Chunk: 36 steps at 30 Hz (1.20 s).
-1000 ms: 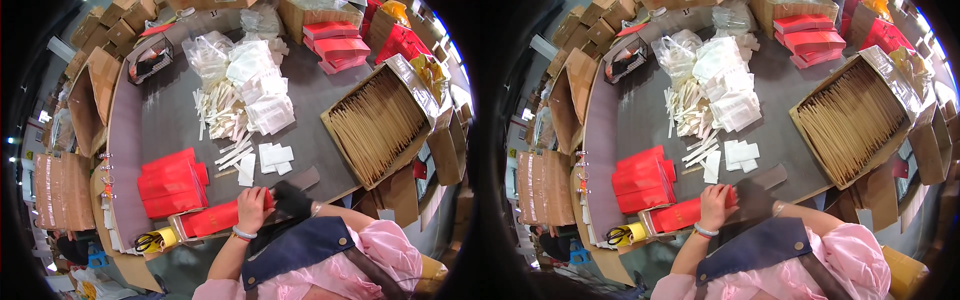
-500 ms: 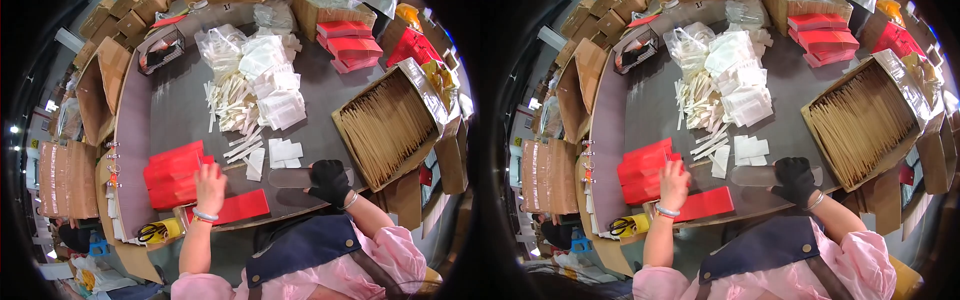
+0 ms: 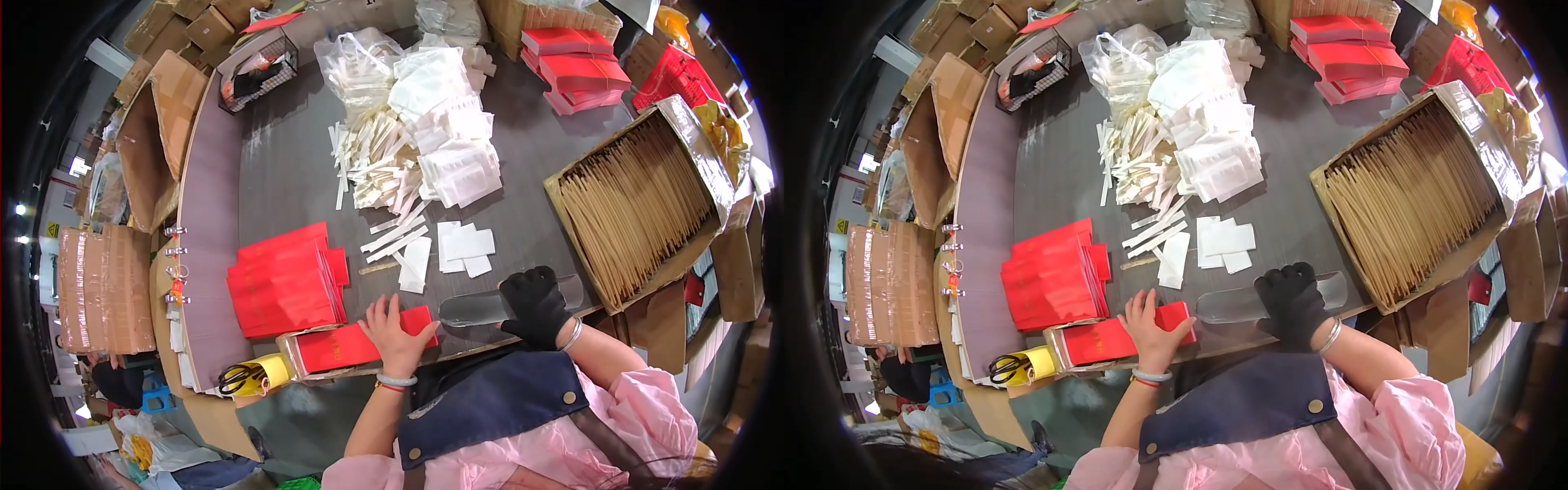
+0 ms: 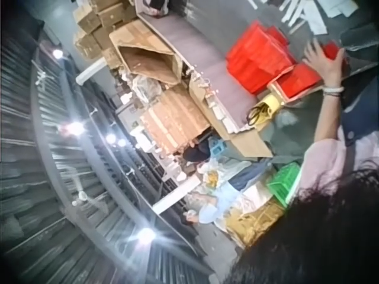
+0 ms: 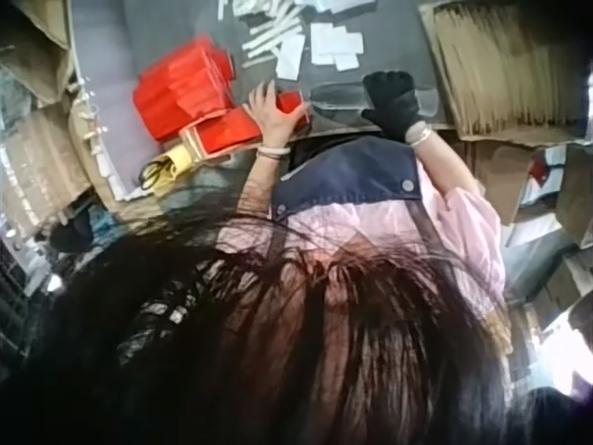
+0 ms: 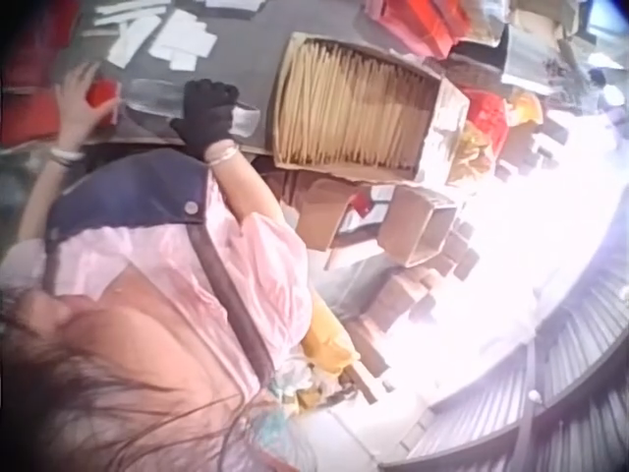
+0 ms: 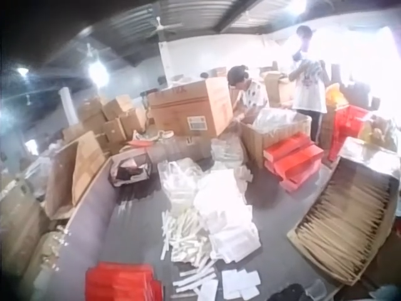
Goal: Packaging sets of disposable chopsticks and napkins into red paper sleeves.
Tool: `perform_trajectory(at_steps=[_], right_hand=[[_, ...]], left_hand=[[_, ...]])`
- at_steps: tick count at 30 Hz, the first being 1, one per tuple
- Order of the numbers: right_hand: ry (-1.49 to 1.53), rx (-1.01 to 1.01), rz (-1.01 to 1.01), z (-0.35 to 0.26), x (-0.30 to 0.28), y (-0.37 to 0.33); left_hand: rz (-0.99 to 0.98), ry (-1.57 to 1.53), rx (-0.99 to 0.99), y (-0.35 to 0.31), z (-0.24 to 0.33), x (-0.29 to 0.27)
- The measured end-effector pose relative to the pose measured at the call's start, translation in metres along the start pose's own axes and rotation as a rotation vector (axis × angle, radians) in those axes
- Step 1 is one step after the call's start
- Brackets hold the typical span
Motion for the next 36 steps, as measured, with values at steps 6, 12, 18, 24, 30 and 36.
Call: perform_trajectory(at_steps=[6, 12, 18, 24, 30, 36], right_hand=[[0.011, -0.017, -0.05, -0.001, 0.007, 0.0], [0.168, -0.05, -0.199, -0.022, 0.038, 0.015], [0.322, -0.203, 0.127, -0.064, 0.034, 0.039], [0.23, 0.222, 0.481, 0.103, -0.003, -0.005], [0.018, 0.794, 0.587, 0.305, -0.005, -0.139], [-0.061, 0.814, 0.185, 0.361, 0.047, -0.157]], left_hand=[[-0.011, -0.007, -0.013, -0.001, -0.005, 0.001], [-0.065, -0.041, -0.075, 0.0, -0.011, 0.005], [-0.195, -0.119, 0.067, 0.028, -0.003, 0.006], [-0.084, 0.114, 0.486, 0.102, 0.027, 0.0], [-0.237, 0.138, 0.615, 0.113, 0.045, 0.016], [-0.202, -0.274, 0.51, 0.105, 0.09, 0.054]])
Point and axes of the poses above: each hand's wrist, its own y-axis towards the middle knuckle, its own x-axis out of the palm, z = x × y, the point moved 10 cm from there along y, towards the middle knuckle, and after that the axes turned 12 degrees about -y, right-handed, at the moved point
